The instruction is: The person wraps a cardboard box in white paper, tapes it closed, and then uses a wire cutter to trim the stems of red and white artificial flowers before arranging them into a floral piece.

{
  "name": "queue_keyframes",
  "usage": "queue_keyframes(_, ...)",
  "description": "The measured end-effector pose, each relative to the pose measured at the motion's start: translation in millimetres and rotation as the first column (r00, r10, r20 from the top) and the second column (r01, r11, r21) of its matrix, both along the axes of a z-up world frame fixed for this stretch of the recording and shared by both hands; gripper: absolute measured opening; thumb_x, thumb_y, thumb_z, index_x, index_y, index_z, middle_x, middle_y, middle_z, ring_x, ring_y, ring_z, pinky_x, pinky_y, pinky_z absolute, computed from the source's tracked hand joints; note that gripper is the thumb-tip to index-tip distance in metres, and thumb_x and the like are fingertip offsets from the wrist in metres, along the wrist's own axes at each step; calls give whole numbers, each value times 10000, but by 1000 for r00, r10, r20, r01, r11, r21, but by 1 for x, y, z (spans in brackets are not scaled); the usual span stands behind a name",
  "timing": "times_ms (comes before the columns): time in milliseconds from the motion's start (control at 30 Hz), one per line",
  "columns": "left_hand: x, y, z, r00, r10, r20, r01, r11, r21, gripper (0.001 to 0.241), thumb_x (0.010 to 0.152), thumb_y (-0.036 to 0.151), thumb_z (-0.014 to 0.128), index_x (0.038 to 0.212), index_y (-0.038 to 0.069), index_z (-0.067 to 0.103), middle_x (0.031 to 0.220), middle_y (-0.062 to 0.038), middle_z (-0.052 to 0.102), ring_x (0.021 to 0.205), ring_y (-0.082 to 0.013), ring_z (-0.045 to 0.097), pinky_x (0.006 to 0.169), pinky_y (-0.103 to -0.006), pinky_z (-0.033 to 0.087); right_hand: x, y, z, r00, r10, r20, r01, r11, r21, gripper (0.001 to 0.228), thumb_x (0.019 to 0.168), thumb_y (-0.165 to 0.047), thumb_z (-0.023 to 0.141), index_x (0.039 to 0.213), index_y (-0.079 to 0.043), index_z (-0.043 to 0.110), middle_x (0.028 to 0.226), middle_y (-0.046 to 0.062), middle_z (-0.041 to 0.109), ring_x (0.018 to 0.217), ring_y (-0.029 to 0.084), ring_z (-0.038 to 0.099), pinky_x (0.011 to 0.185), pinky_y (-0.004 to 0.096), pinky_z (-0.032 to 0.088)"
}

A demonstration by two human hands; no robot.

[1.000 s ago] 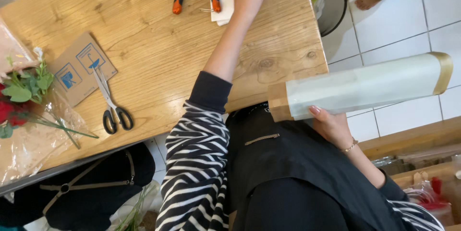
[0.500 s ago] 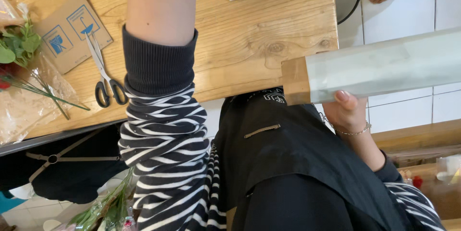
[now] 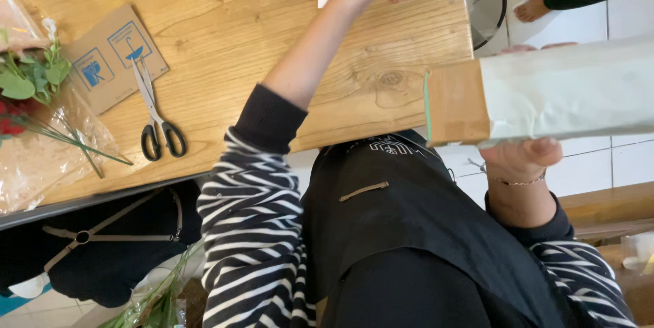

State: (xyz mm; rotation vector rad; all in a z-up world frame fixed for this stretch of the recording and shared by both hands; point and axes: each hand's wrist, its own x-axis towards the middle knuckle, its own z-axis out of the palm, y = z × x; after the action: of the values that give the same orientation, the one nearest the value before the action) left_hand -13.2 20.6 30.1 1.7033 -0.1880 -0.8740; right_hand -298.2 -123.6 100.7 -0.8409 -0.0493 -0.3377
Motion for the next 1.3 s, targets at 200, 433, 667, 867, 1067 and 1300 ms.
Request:
queue_keyframes(200, -150, 46, 24, 786, -536, -308, 542, 837, -73, 260, 976, 267, 643, 1039, 54, 780, 764, -89, 785, 524, -103, 694, 434, -178, 511, 60, -1, -11, 997, -9, 81, 31, 959, -282, 519, 1042, -220, 558, 1546, -269, 445, 1543, -10, 453, 1546, 296, 383, 1410, 581, 321)
queue_keyframes(433, -192, 65, 57, 708, -609, -358, 526, 793, -307, 303, 929, 307, 658, 1001, 42, 786, 690, -50, 719, 462, -58, 576, 357, -170, 376, 94, 12, -35, 995, -22, -92, 2, 976, -217, 623, 976, -183, 751, 1507, -181, 427, 1477, 18, 519, 1479, 256, 473, 1349, 458, 412)
queue_keyframes(667, -178, 89, 72, 694, -636, -338, 540, 770, -341, 281, 960, 308, 645, 1010, 76, 795, 705, -11, 679, 466, -30, 529, 369, -145, 338, 100, 18, -33, 964, 54, -261, -74, 995, -68, 267, 885, -285, 839, 1061, -235, 645, 1108, -54, 667, 1168, 172, 623, 1136, 364, 510)
queue_keyframes(867, -192, 82, 65, 704, -604, -373, 508, 796, -330, 360, 906, 395, 657, 944, 67, 801, 654, -8, 642, 445, -41, 519, 349, -165, 327, 109, 64, -3, 923, 264, -279, -233, 962, 142, 358, 850, -409, 909, 1058, -165, 750, 1193, 6, 739, 1218, 168, 680, 1173, 319, 532)
queue_keyframes(1067, -201, 82, 80, 652, -590, -476, 359, 793, -492, 509, 880, 491, 619, 893, 9, 781, 608, -53, 597, 431, -79, 512, 337, -178, 285, 115, 72, -47, 887, 235, -398, -154, 963, 223, 342, 847, -264, 885, 1088, -111, 698, 1144, 19, 734, 1147, 167, 690, 1054, 301, 588)
queue_keyframes(1300, -180, 103, 124, 772, -549, -320, 243, 720, -650, 571, 928, 475, 562, 896, -57, 770, 585, -102, 604, 401, -102, 509, 320, -185, 272, 120, 87, -73, 896, 260, -359, -271, 962, 20, 265, 936, -211, 797, 1162, -133, 684, 1138, 29, 745, 1155, 179, 700, 1119, 325, 556)
